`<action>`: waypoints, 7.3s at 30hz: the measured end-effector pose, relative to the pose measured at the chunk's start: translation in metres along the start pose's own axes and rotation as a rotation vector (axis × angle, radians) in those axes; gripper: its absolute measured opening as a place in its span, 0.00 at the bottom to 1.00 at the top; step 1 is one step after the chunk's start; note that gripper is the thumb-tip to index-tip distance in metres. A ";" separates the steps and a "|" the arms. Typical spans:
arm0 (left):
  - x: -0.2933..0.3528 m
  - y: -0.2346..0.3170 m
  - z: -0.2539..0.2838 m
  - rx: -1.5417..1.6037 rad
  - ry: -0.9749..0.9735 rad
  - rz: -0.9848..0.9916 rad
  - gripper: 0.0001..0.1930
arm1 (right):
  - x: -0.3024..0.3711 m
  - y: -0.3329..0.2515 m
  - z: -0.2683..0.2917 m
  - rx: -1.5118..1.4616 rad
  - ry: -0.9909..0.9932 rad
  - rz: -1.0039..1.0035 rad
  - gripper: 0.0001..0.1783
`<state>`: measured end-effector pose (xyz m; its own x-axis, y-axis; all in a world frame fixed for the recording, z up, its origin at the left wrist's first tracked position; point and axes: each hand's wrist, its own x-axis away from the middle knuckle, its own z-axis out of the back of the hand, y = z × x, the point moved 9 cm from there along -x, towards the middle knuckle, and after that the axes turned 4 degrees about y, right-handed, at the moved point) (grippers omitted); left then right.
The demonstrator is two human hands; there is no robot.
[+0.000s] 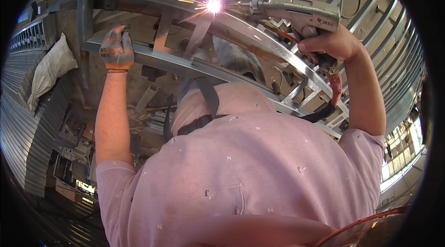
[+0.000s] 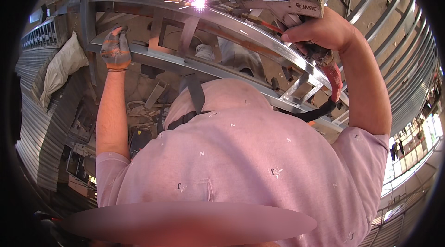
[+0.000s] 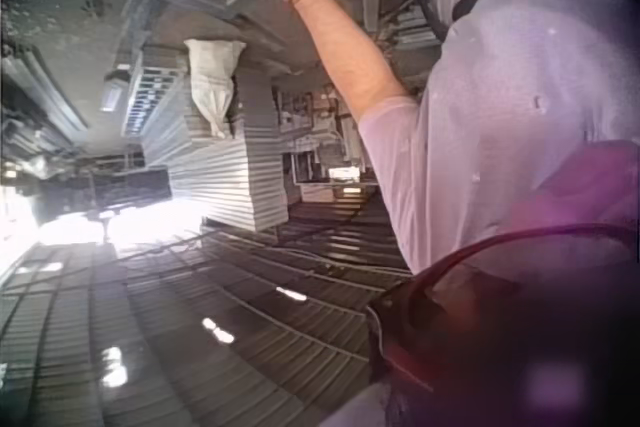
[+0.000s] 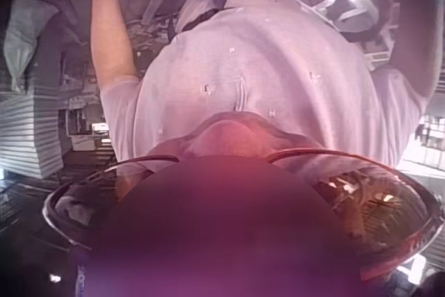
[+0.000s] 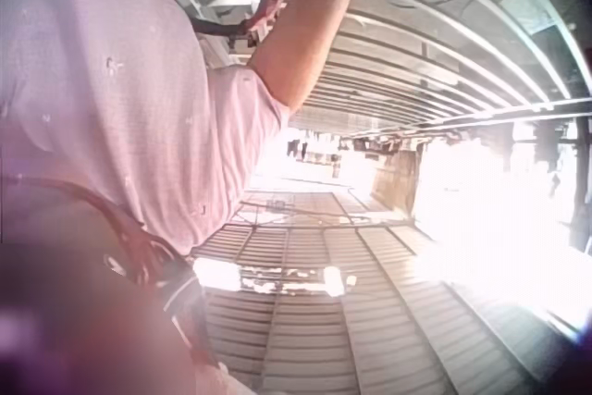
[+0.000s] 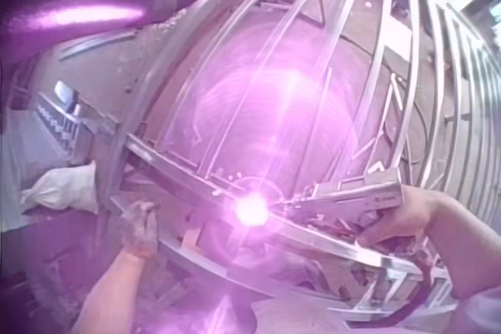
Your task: The person welds a metal frame using a handheld welding torch, moving along seams and joints while sparks fly. They pause briefly to reposition the torch and continue welding different sections of the frame.
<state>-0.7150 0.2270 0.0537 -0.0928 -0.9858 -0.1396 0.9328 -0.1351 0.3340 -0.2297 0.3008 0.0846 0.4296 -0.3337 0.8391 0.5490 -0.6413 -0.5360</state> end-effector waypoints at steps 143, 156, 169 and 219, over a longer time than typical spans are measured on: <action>-0.009 0.014 0.011 0.069 0.047 0.006 0.09 | -0.010 -0.158 -0.017 -0.189 0.072 0.365 0.15; -0.015 0.019 0.017 0.078 0.048 0.021 0.09 | -0.107 -0.167 -0.077 -0.138 -0.135 0.281 0.12; -0.011 0.015 0.012 0.115 0.011 0.031 0.11 | -0.129 -0.160 -0.089 -0.098 -0.181 0.128 0.16; -0.012 0.018 0.014 0.101 -0.013 0.052 0.11 | -0.128 -0.159 -0.089 0.010 -0.067 0.141 0.13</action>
<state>-0.7015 0.2353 0.0742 -0.0500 -0.9929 -0.1079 0.8968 -0.0922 0.4328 -0.4356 0.3838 0.0700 0.5495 -0.3725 0.7478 0.4872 -0.5843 -0.6490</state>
